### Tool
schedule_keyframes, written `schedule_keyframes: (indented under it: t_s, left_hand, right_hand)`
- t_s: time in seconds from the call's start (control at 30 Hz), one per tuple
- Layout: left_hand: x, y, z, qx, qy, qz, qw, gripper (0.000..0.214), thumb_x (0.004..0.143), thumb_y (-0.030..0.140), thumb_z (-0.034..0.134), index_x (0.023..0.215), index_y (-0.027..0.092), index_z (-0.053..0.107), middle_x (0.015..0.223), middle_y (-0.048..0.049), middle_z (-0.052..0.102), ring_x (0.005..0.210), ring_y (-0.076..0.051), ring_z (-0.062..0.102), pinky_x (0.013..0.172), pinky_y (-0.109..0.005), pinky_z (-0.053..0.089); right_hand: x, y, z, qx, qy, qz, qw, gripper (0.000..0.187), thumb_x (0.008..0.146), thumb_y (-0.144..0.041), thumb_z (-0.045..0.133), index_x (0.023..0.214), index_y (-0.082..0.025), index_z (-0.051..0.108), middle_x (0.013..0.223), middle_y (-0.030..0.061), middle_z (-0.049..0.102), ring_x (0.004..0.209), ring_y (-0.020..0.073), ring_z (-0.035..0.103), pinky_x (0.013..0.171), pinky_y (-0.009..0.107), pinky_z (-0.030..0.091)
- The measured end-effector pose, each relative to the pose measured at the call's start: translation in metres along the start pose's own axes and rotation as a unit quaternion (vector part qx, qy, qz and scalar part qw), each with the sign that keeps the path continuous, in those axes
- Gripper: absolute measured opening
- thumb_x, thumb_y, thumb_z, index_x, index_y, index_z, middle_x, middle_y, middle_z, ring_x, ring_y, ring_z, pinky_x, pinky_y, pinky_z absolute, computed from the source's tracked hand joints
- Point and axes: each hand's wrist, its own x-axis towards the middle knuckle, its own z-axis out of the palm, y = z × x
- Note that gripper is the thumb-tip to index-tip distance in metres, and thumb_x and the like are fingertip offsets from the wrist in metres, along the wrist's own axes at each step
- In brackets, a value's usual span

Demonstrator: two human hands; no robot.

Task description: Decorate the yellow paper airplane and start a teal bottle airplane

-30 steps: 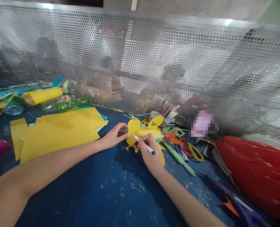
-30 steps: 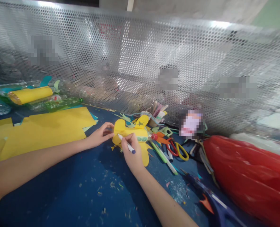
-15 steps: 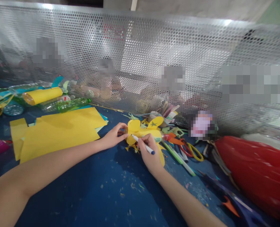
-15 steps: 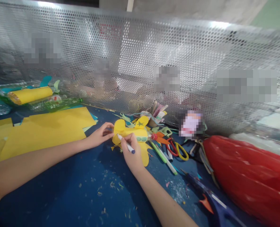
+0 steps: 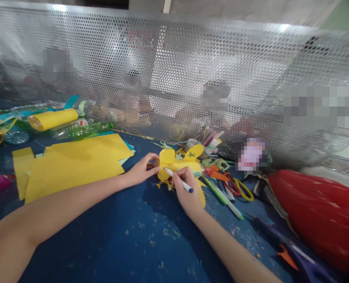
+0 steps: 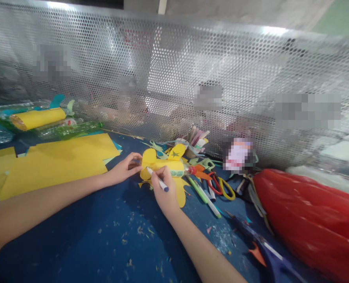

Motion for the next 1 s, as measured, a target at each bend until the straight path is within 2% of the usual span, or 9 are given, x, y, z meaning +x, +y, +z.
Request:
schedule_keyframes:
  t_s: [0.33,0.67,1.0]
  left_hand:
    - [0.0001,-0.0022,0.0004,-0.006,0.003,0.005,1.0,0.029,0.081,0.029,0.06,0.105,0.021,0.045,0.115,-0.0069,0.051,0.092,-0.016,0.06,0.09,-0.04,0.048]
    - [-0.0001,-0.0012,0.0003,-0.008,0.0,0.002,1.0,0.03,0.081,0.029,0.06,0.106,0.021,0.045,0.115,-0.0074,0.05,0.094,-0.017,0.059,0.089,-0.039,0.048]
    - [0.0005,-0.0008,-0.0005,0.0,-0.01,0.001,1.0,0.028,0.082,0.025,0.057,0.106,0.021,0.043,0.115,-0.0074,0.048,0.095,-0.017,0.059,0.091,-0.04,0.047]
  right_hand:
    - [0.0004,0.0012,0.0003,-0.004,0.007,-0.004,1.0,0.023,0.086,-0.036,0.05,0.07,-0.026,0.036,0.055,-0.006,0.043,0.048,0.0129,0.039,0.046,0.025,0.032]
    - [0.0001,0.0043,0.0001,0.029,-0.036,-0.002,0.999,0.022,0.087,-0.037,0.052,0.074,-0.025,0.039,0.059,-0.0059,0.047,0.05,0.0125,0.042,0.049,0.025,0.034]
    - [0.0004,0.0041,0.0001,0.026,-0.032,0.0,0.999,0.022,0.086,-0.039,0.052,0.074,-0.025,0.04,0.059,-0.0051,0.049,0.05,0.0127,0.043,0.048,0.025,0.034]
